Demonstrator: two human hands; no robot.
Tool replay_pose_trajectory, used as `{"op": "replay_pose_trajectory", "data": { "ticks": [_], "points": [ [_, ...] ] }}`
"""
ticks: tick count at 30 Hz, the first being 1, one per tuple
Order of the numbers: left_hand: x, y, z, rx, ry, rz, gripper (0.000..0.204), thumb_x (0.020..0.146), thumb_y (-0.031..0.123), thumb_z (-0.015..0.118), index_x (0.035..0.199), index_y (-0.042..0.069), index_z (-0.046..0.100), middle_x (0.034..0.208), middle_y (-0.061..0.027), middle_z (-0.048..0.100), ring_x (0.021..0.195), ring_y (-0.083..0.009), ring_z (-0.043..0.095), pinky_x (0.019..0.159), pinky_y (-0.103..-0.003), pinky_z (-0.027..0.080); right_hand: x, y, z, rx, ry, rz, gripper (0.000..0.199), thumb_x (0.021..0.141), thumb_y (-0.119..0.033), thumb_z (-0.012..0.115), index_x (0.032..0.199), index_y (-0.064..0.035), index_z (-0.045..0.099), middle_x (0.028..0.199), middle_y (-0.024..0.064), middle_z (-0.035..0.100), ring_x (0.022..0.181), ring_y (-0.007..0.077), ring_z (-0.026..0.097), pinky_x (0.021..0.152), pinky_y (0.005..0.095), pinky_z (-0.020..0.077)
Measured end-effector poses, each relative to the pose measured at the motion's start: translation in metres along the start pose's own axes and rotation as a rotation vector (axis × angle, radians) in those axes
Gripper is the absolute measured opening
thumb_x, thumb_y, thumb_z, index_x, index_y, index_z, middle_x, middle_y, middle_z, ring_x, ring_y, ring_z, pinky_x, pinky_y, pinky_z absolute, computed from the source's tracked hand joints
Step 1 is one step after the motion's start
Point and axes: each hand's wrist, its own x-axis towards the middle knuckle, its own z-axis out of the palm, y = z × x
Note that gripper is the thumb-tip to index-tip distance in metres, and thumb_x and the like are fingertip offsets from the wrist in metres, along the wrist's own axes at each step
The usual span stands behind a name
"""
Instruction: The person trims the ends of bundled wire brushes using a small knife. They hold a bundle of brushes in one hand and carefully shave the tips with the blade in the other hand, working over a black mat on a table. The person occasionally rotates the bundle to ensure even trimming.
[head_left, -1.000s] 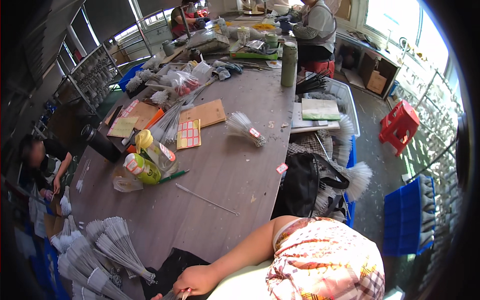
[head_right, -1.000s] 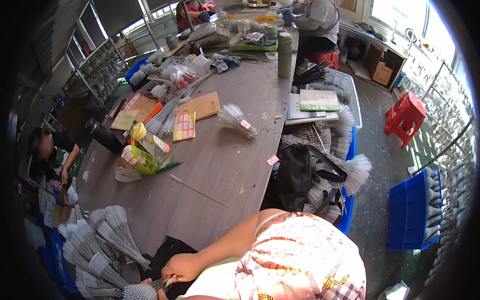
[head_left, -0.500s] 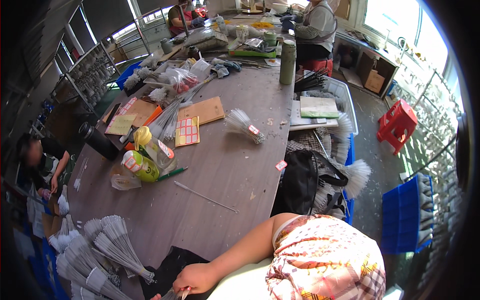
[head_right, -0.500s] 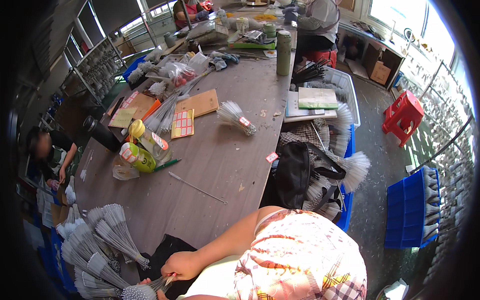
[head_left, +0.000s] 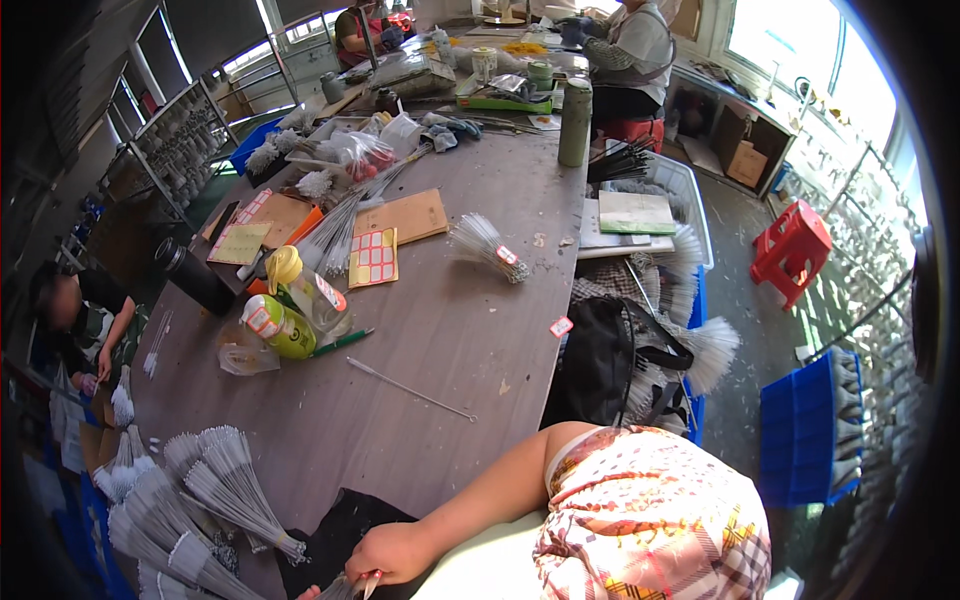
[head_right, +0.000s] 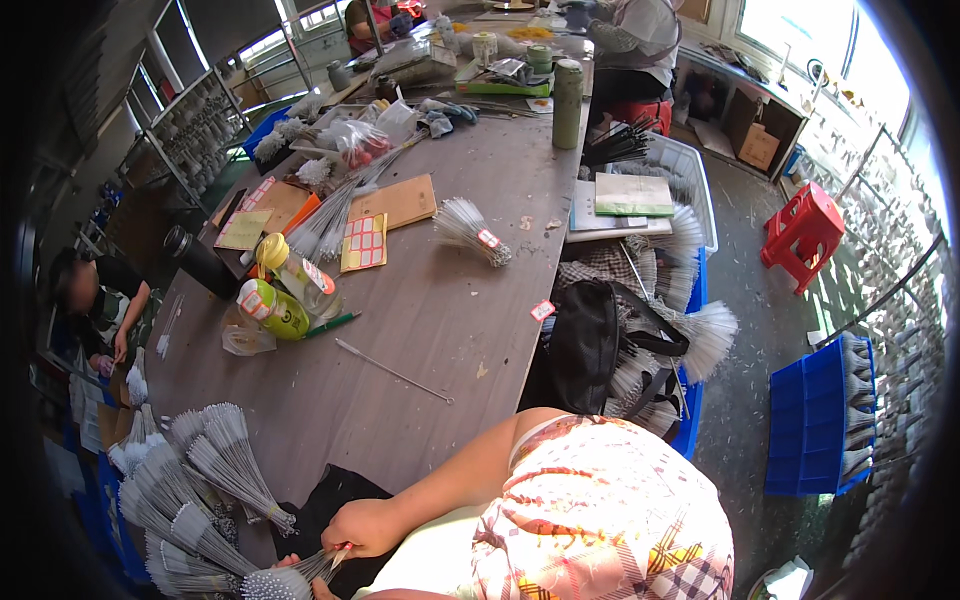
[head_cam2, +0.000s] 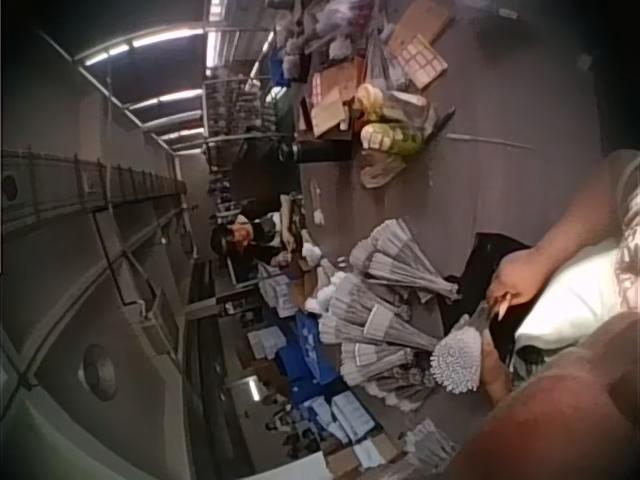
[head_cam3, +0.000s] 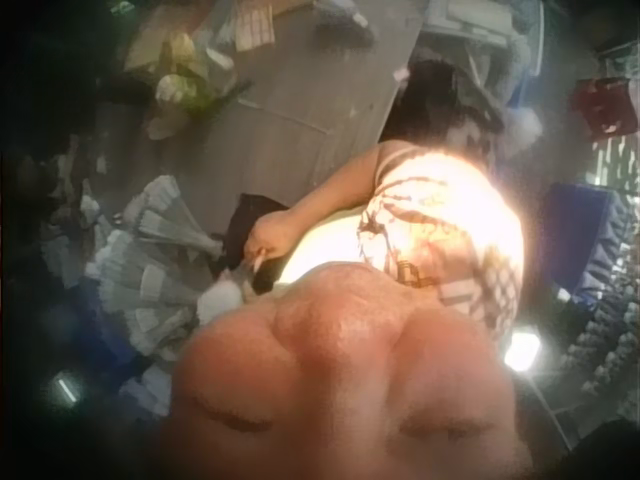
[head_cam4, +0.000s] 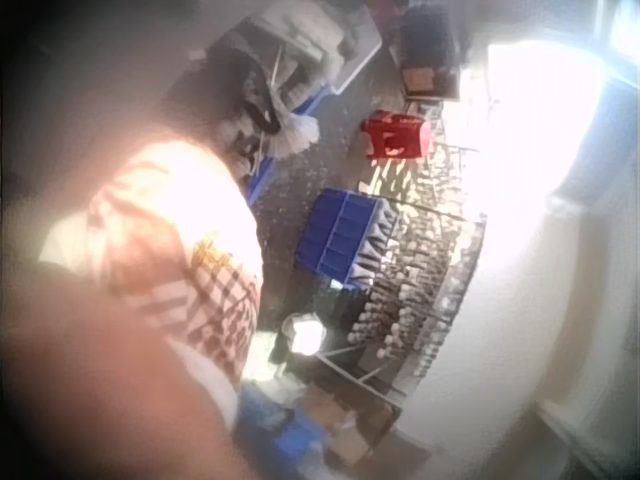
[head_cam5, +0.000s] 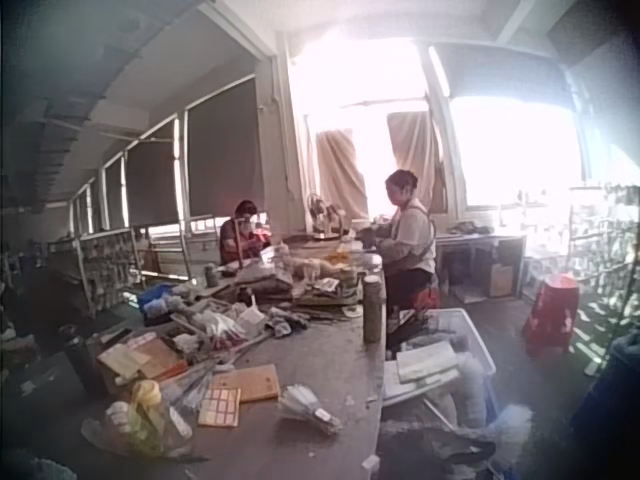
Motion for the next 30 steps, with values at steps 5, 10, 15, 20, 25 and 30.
{"op": "replay_pose_trajectory", "data": {
  "ticks": [5, 10, 15, 20, 25, 30],
  "points": [
    [-0.001, -0.001, -0.002, -0.005, -0.004, 0.001, 0.029, 0.077, 0.030, 0.060, 0.096, 0.008, 0.063, 0.095, -0.0150, 0.061, 0.093, -0.0285, 0.056, 0.084, -0.040, 0.041, -0.001, 0.002, -0.003, -0.017, -0.044, 0.001, 0.013, 0.082, -0.016, 0.055, 0.091, -0.0059, 0.054, 0.077, 0.0124, 0.059, 0.074, 0.0342, 0.059, 0.062, 0.0432, 0.0458],
    [-0.002, -0.001, -0.003, 0.001, -0.009, -0.002, 0.029, 0.077, 0.029, 0.060, 0.097, 0.008, 0.063, 0.095, -0.0151, 0.061, 0.093, -0.0283, 0.056, 0.084, -0.039, 0.041, 0.000, 0.001, -0.003, -0.023, -0.043, 0.005, 0.013, 0.082, -0.015, 0.055, 0.091, -0.0060, 0.055, 0.078, 0.0127, 0.059, 0.075, 0.0346, 0.059, 0.063, 0.0434, 0.0460],
    [-0.003, 0.001, -0.004, 0.009, -0.008, 0.002, 0.029, 0.077, 0.029, 0.060, 0.097, 0.008, 0.063, 0.096, -0.0152, 0.061, 0.094, -0.0282, 0.056, 0.084, -0.039, 0.041, 0.000, -0.001, -0.004, -0.025, -0.045, -0.007, 0.013, 0.082, -0.016, 0.055, 0.090, -0.0058, 0.055, 0.077, 0.0136, 0.060, 0.074, 0.0348, 0.059, 0.062, 0.0434, 0.0462],
    [-0.008, 0.000, -0.005, 0.015, -0.011, 0.000, 0.029, 0.077, 0.029, 0.060, 0.098, 0.008, 0.063, 0.096, -0.0152, 0.061, 0.094, -0.0281, 0.056, 0.084, -0.039, 0.041, 0.000, -0.003, -0.004, -0.037, -0.046, -0.002, 0.013, 0.083, -0.016, 0.056, 0.092, -0.0058, 0.055, 0.078, 0.0142, 0.060, 0.074, 0.0350, 0.059, 0.062, 0.0431, 0.0466],
    [-0.016, 0.000, -0.009, 0.019, -0.016, 0.006, 0.029, 0.078, 0.028, 0.060, 0.098, 0.008, 0.063, 0.096, -0.0153, 0.061, 0.094, -0.0279, 0.056, 0.085, -0.039, 0.041, -0.002, -0.005, -0.005, -0.037, -0.052, 0.005, 0.014, 0.083, -0.016, 0.056, 0.093, -0.0060, 0.056, 0.079, 0.0140, 0.061, 0.075, 0.0351, 0.060, 0.062, 0.0427, 0.0469],
    [-0.024, 0.001, -0.025, 0.021, -0.009, 0.066, 0.029, 0.078, 0.028, 0.060, 0.099, 0.008, 0.063, 0.097, -0.0154, 0.061, 0.095, -0.0278, 0.056, 0.085, -0.038, 0.041, -0.003, -0.001, 0.002, -0.008, 0.009, 0.007, 0.017, 0.077, -0.016, 0.063, 0.089, -0.0064, 0.055, 0.075, 0.0109, 0.060, 0.072, 0.0336, 0.059, 0.060, 0.0429, 0.0449]
  ]
}}
